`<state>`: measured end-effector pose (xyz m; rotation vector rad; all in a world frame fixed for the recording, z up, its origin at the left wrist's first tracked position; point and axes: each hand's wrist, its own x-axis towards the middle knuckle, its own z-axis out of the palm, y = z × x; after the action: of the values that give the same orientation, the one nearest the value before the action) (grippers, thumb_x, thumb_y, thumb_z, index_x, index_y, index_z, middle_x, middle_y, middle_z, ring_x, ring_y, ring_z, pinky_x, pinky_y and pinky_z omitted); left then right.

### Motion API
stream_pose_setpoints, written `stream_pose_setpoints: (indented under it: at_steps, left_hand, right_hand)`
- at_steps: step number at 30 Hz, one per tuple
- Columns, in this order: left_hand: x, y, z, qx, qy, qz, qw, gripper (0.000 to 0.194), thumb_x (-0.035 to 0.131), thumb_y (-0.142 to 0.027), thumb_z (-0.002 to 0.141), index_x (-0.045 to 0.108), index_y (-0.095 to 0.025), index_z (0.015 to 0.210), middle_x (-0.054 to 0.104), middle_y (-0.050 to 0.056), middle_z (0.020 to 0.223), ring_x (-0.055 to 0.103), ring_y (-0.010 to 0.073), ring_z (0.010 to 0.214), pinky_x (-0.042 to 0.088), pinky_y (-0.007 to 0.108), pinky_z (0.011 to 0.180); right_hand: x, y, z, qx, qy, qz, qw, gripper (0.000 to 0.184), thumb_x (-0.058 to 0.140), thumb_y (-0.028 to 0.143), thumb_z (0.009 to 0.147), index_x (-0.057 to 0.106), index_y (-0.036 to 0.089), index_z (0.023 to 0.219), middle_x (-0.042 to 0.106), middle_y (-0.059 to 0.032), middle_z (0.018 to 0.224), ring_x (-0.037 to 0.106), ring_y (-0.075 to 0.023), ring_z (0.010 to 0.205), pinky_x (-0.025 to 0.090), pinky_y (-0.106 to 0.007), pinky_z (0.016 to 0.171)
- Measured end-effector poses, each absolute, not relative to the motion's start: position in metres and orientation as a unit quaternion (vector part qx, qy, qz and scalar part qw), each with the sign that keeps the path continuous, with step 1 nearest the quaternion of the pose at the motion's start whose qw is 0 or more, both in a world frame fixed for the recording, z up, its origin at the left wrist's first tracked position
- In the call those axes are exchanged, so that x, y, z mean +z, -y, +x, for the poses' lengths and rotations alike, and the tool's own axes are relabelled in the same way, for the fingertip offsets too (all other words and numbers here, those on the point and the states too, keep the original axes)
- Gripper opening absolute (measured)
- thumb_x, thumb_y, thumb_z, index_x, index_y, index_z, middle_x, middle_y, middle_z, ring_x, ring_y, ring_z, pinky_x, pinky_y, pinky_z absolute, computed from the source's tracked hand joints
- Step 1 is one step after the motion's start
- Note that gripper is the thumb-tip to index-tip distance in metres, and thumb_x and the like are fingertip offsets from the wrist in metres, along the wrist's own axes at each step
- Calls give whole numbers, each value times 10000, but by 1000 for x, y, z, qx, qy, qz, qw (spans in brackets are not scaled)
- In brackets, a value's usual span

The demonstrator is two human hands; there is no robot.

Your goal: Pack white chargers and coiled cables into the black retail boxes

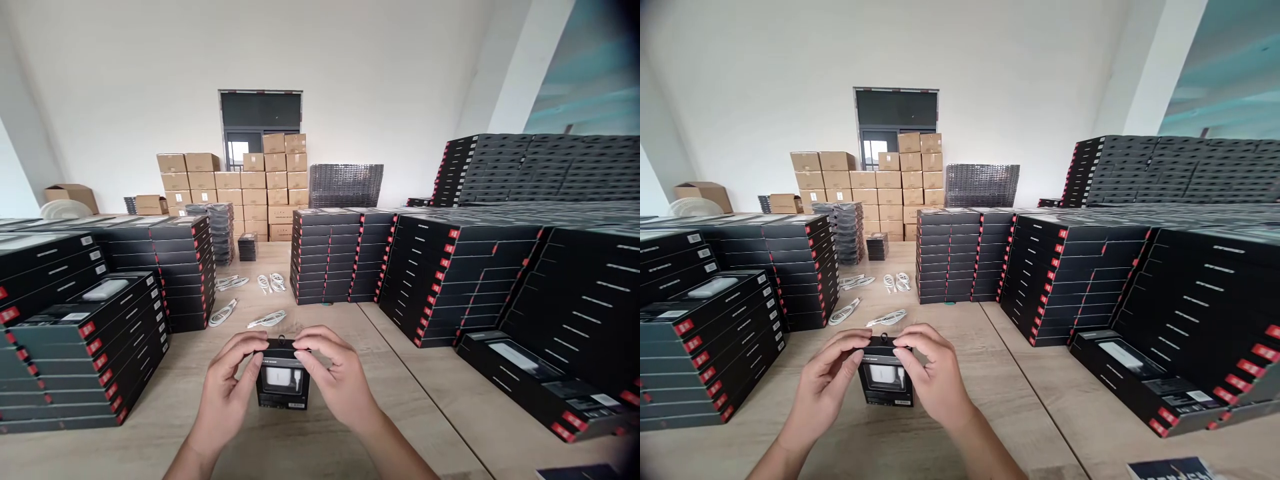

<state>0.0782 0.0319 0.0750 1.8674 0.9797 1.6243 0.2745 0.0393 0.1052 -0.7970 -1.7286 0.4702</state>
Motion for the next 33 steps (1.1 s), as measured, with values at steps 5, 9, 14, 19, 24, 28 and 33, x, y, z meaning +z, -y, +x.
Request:
stream_pose_setpoints:
  at_steps: [5,9,14,19,24,28,33]
  left_hand:
    - [71,-34,76,584,-363,692,218,191,503,-248,900,681,-240,971,632,80,1169,572,240,1149,462,419,984]
    - [68,-37,75,568,-369,702,221,202,479,-238,905,668,-245,974,594,81,1245,534,241,1212,445,420,1011]
    - [63,-33,91,525,-434,714,163,498,502,-247,874,431,-283,1365,279,72,1545,324,256,1394,344,447,1108]
    - [51,-23,123,427,-546,719,51,1059,691,-218,641,88,-275,1509,77,84,1593,153,346,1440,273,526,1133]
    - [73,-26,115,425,-563,708,-42,1014,631,-129,586,192,-246,1492,167,116,1557,206,340,1418,305,498,1122]
    - [130,-21,61,430,-564,691,-140,894,635,-182,629,295,-229,1454,180,116,1564,241,328,1406,280,499,1131]
    - [208,-17,-38,352,-634,666,-177,757,636,-292,683,416,-187,1399,283,132,1540,283,328,1396,234,486,1147]
  right_hand:
    - [111,-38,281,230,746,-338,526,122,621,242,850,742,251,830,679,-57,972,650,-207,922,501,-331,838]
    - [108,-44,290,265,766,-325,487,131,644,230,828,746,254,907,666,-78,1135,628,-231,1051,489,-361,919]
    - [95,-53,286,254,720,-360,536,163,641,267,831,759,259,942,693,-81,1132,641,-239,1052,496,-401,952]
    - [88,-60,275,341,584,-404,617,270,694,384,770,751,207,965,740,-95,1041,686,-253,952,562,-374,851]
    - [61,-78,276,385,550,-422,609,463,590,499,818,648,221,1184,680,-111,1199,663,-287,1030,594,-362,741]
    - [26,-96,277,310,654,-441,530,333,589,425,799,728,214,1015,705,-108,1117,658,-276,1017,567,-376,834]
    - [15,-98,275,260,712,-435,485,294,503,331,821,742,220,952,710,-97,1037,670,-243,956,547,-365,865]
